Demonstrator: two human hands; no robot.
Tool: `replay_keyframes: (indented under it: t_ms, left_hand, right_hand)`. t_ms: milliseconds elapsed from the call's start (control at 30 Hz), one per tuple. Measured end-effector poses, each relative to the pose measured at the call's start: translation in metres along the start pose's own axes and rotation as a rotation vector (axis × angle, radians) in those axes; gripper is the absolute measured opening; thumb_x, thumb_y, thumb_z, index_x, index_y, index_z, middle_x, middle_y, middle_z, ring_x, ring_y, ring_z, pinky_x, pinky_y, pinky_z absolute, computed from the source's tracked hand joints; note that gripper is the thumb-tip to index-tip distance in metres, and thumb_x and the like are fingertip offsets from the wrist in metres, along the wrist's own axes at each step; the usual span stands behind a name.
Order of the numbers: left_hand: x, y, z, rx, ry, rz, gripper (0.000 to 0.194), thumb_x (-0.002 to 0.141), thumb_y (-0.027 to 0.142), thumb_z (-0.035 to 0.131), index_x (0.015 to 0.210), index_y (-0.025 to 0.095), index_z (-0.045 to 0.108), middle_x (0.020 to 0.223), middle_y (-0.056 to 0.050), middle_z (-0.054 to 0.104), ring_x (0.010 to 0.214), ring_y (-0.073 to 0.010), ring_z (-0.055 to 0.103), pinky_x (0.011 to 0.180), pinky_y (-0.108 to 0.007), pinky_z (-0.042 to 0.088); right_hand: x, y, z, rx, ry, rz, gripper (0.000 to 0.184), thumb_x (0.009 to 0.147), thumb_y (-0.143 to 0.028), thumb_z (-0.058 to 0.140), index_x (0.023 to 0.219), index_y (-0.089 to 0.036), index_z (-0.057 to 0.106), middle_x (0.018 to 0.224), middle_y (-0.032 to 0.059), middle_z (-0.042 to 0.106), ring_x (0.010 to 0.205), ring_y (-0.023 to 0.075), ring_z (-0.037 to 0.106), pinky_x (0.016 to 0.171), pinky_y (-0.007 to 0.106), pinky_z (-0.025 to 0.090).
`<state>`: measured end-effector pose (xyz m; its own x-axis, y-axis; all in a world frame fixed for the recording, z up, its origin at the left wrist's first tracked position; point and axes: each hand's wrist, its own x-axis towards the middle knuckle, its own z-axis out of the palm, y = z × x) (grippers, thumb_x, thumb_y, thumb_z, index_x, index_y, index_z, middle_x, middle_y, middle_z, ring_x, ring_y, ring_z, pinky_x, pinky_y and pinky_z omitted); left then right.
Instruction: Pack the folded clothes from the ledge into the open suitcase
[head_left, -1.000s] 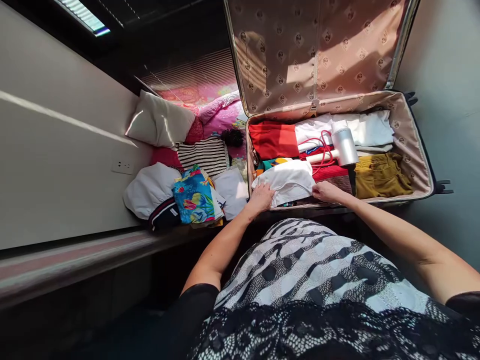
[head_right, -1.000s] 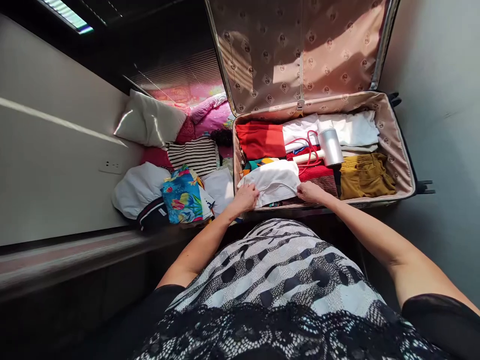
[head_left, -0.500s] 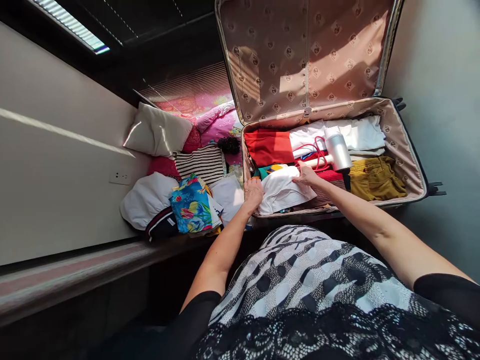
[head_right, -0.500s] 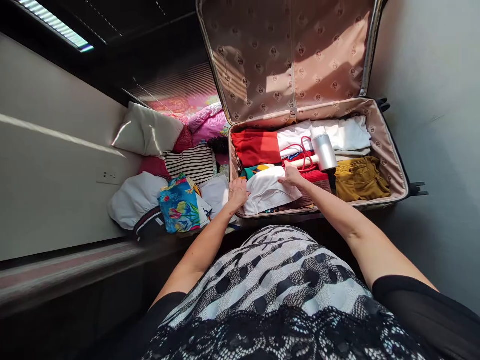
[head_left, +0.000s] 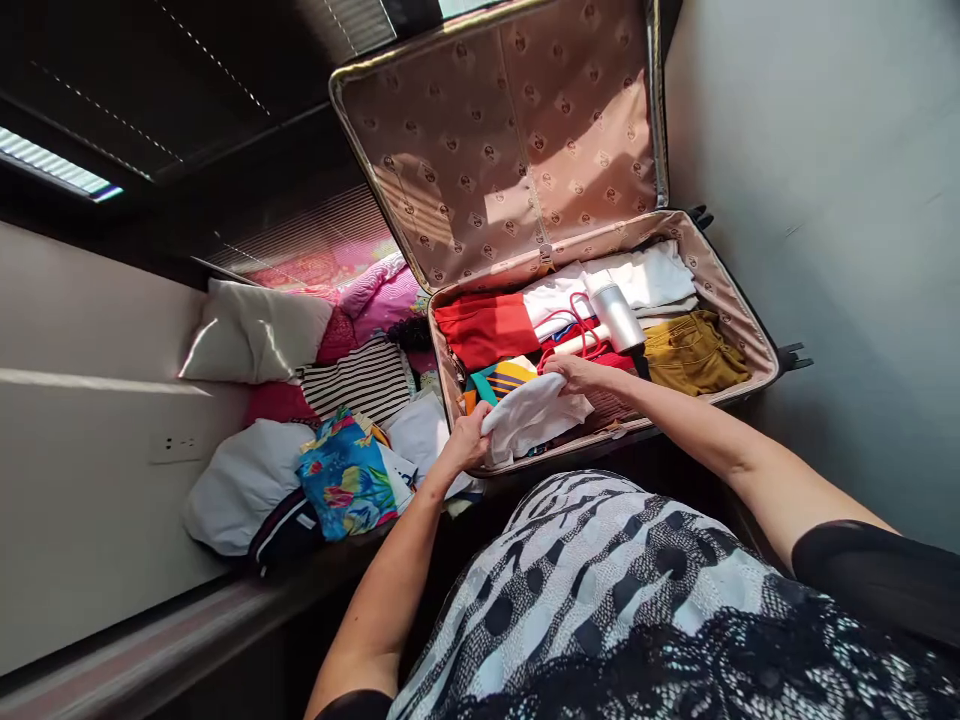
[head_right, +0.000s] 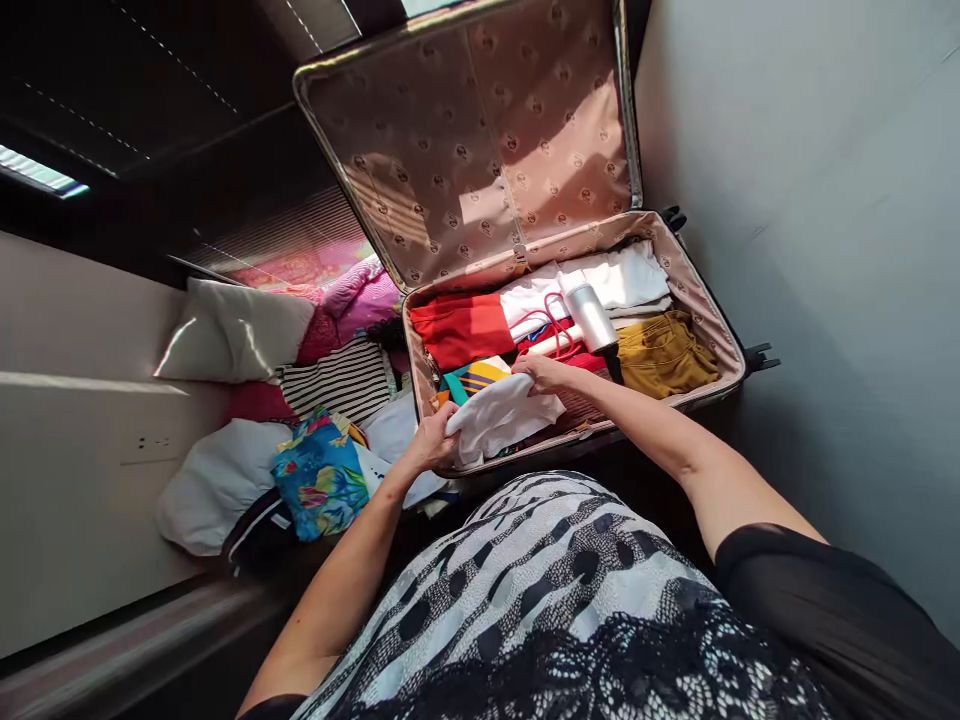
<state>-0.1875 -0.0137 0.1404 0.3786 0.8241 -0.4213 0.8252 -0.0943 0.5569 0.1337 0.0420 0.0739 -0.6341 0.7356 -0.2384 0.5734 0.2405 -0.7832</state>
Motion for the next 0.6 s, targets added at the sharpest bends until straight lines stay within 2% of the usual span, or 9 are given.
replay_keyframes:
  t_ms: [100, 167, 233, 333, 433, 500, 533, 600]
  left_hand:
    - [0.018, 0.019, -0.027, -0.150, -0.015, 0.072, 0.019, 0.080, 0.018, 0.065, 0.098, 0.024, 0.066, 0.088, 0.001, 0.073, 0.083, -0.0194, 0.071, 0.079, -0.026, 0.055]
    - [0.045, 0.045, -0.043, -0.212, -0.068, 0.149, 0.023, 0.078, 0.024, 0.068, 0.101, 0.022, 0.068, 0.089, 0.001, 0.075, 0.082, -0.0189, 0.071, 0.077, -0.026, 0.055]
    - [0.086, 0.083, -0.054, -0.236, -0.124, 0.255, 0.028, 0.078, 0.026, 0.070, 0.105, 0.020, 0.069, 0.089, 0.000, 0.075, 0.081, -0.0182, 0.069, 0.075, -0.025, 0.053]
    - [0.166, 0.160, -0.061, -0.197, -0.219, 0.452, 0.035, 0.077, 0.025, 0.070, 0.111, 0.017, 0.070, 0.092, -0.001, 0.074, 0.087, -0.0191, 0.069, 0.079, -0.026, 0.054]
    - [0.254, 0.247, -0.055, -0.021, -0.338, 0.617, 0.043, 0.073, 0.021, 0.072, 0.116, 0.014, 0.074, 0.096, -0.002, 0.075, 0.092, -0.0208, 0.070, 0.085, -0.029, 0.056]
    - [0.311, 0.302, -0.044, 0.121, -0.394, 0.666, 0.049, 0.070, 0.016, 0.075, 0.119, 0.013, 0.076, 0.100, -0.002, 0.075, 0.094, -0.0221, 0.071, 0.089, -0.032, 0.057]
    - [0.337, 0.326, -0.035, 0.187, -0.398, 0.674, 0.051, 0.069, 0.013, 0.077, 0.120, 0.012, 0.076, 0.102, -0.003, 0.075, 0.095, -0.0230, 0.071, 0.090, -0.033, 0.057]
    - [0.379, 0.364, -0.013, 0.276, -0.291, 0.667, 0.054, 0.067, 0.007, 0.078, 0.121, 0.011, 0.077, 0.107, -0.005, 0.075, 0.101, -0.0260, 0.071, 0.095, -0.037, 0.058]
  right_hand:
    - [-0.055, -0.003, -0.011, 0.393, 0.103, -0.001, 0.031, 0.077, -0.036, 0.075, 0.100, -0.017, 0.065, 0.094, 0.0021, 0.067, 0.087, 0.0171, 0.061, 0.080, 0.026, 0.049]
    - [-0.095, -0.003, -0.022, 0.553, 0.209, 0.065, 0.040, 0.077, -0.044, 0.079, 0.103, -0.017, 0.066, 0.094, 0.0012, 0.067, 0.085, 0.0161, 0.061, 0.076, 0.025, 0.050]
    - [-0.133, 0.001, -0.035, 0.645, 0.370, 0.159, 0.049, 0.073, -0.048, 0.085, 0.107, -0.017, 0.067, 0.093, 0.0011, 0.069, 0.083, 0.0159, 0.061, 0.074, 0.024, 0.050]
    - [-0.180, 0.019, -0.049, 0.747, 0.678, 0.314, 0.060, 0.063, -0.051, 0.093, 0.106, -0.018, 0.067, 0.090, 0.0015, 0.070, 0.080, 0.0168, 0.061, 0.072, 0.026, 0.052]
    - [-0.208, 0.049, -0.050, 0.838, 0.956, 0.421, 0.070, 0.054, -0.053, 0.098, 0.106, -0.020, 0.066, 0.092, 0.0027, 0.072, 0.079, 0.0184, 0.062, 0.073, 0.030, 0.055]
    - [-0.213, 0.073, -0.049, 0.891, 1.097, 0.466, 0.078, 0.049, -0.055, 0.098, 0.110, -0.020, 0.065, 0.099, 0.0052, 0.075, 0.082, 0.0203, 0.065, 0.079, 0.034, 0.057]
    - [-0.212, 0.085, -0.050, 0.904, 1.154, 0.490, 0.081, 0.049, -0.058, 0.096, 0.113, -0.020, 0.064, 0.104, 0.0074, 0.076, 0.086, 0.0219, 0.067, 0.082, 0.036, 0.058]
    - [-0.206, 0.107, -0.055, 0.845, 1.209, 0.595, 0.082, 0.056, -0.063, 0.091, 0.120, -0.019, 0.063, 0.114, 0.0134, 0.077, 0.095, 0.0266, 0.071, 0.087, 0.040, 0.059]
